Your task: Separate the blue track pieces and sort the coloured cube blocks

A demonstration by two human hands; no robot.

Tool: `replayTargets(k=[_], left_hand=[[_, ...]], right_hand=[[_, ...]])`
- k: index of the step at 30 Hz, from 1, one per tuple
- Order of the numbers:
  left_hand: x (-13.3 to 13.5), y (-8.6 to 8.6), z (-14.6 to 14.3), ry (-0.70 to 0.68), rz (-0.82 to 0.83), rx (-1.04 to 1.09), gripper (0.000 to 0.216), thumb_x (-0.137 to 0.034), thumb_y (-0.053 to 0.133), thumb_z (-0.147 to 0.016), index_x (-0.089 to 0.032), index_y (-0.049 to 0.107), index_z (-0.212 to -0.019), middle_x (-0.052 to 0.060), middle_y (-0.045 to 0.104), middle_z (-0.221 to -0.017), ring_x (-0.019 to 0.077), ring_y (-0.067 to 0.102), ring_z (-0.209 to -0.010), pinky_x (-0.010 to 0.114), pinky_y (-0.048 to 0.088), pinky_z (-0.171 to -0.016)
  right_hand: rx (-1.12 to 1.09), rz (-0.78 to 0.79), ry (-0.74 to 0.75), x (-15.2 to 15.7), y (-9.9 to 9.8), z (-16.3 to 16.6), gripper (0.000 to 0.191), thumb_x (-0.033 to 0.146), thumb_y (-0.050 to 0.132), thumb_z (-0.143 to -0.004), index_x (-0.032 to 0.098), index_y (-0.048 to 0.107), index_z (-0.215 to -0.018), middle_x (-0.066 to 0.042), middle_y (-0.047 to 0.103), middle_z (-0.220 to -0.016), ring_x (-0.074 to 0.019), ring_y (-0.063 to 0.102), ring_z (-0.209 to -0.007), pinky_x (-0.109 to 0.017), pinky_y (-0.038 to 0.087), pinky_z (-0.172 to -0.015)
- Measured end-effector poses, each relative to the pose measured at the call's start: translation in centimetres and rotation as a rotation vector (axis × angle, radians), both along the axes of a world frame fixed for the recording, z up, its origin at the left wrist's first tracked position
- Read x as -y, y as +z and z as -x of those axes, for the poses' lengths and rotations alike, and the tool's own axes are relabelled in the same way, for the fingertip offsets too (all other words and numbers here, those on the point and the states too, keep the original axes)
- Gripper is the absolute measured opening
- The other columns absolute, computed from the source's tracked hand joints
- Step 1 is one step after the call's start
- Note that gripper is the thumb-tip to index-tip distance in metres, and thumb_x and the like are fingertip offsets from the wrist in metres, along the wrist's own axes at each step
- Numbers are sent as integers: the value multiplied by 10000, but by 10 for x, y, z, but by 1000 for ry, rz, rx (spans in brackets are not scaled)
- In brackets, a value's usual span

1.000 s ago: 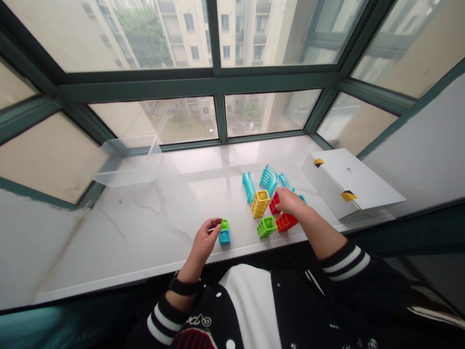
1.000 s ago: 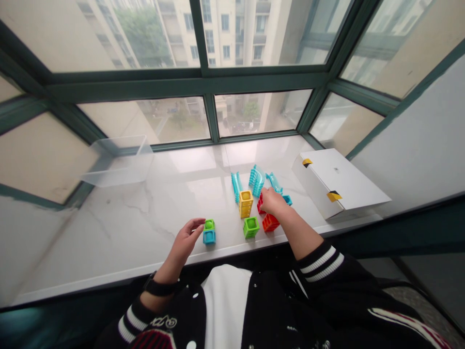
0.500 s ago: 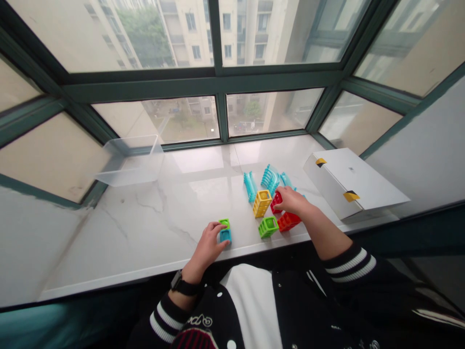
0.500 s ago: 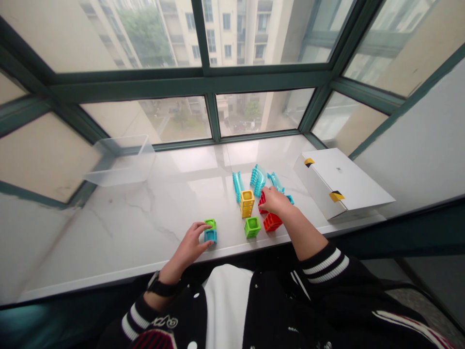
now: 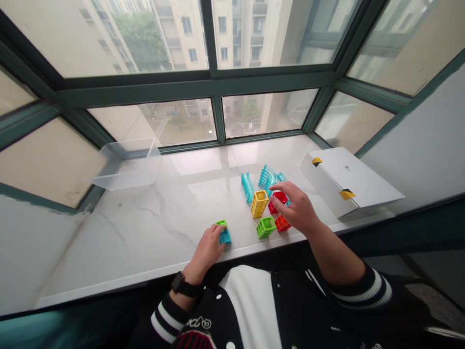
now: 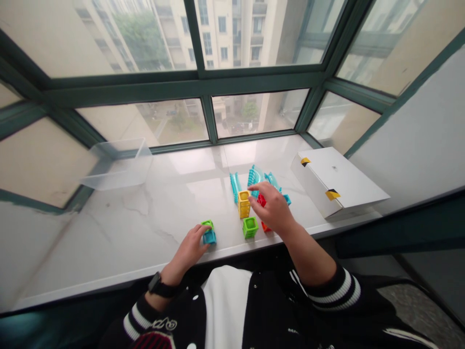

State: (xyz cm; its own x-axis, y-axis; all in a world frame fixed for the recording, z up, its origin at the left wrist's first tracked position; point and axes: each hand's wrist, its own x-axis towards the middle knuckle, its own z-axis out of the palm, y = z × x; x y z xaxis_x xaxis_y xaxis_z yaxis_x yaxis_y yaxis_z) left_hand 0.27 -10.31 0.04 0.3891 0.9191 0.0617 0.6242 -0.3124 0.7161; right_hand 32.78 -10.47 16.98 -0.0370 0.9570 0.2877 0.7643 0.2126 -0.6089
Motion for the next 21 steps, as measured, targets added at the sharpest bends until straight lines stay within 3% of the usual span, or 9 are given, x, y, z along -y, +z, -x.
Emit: replayTargets(k=[4, 7, 12, 17, 21], left_hand=[[3, 23, -5, 93, 46, 289, 574, -210, 776, -821, -287, 629, -1370, 95, 639, -1317, 292, 647, -1218, 480, 576, -1031], [8, 51, -12, 122, 50, 533, 629, -306, 815, -855, -297, 595, -1443, 95, 603, -1340, 276, 630, -1266, 454, 570, -1079], [19, 80, -22, 74, -61, 580, 541, -314, 813, -883, -322, 653, -1400, 90, 556, -1307, 272, 632, -1247, 447, 581, -1090], [21, 78, -27, 40, -166, 530, 508, -305, 783, -918, -319, 633, -1404, 77, 539, -1291, 252, 638, -1222, 471, 605, -1065], [20, 78, -28, -22, -143, 527, 534, -303, 782, -927, -326, 605, -1430, 78, 561, -1294, 251, 642, -1235, 475, 598, -1081]], right_hand=[[-134, -21, 313, 14, -10, 28, 191, 314, 600, -1015, 281, 693, -1178, -67, 739, -1159, -252, 696, -1094, -426, 560, -1013], [-138, 71, 405, 17, -23, 48, 284, 370, 664, -1002, 283, 659, -1271, -71, 714, -1218, -222, 719, -1009, -396, 599, -935], [-79, 192, 358, 20, -32, 81, 559, 442, 766, -931, 275, 559, -1423, -110, 663, -1336, -255, 715, -1080, -406, 599, -926], [-87, 192, 274, 24, -31, 96, 550, 382, 716, -951, 220, 531, -1442, -103, 726, -1215, -240, 726, -1018, -354, 560, -901], [-63, 204, 249, 24, -32, 94, 546, 376, 710, -938, 211, 541, -1430, -91, 741, -1158, -219, 722, -923, -326, 534, -848]])
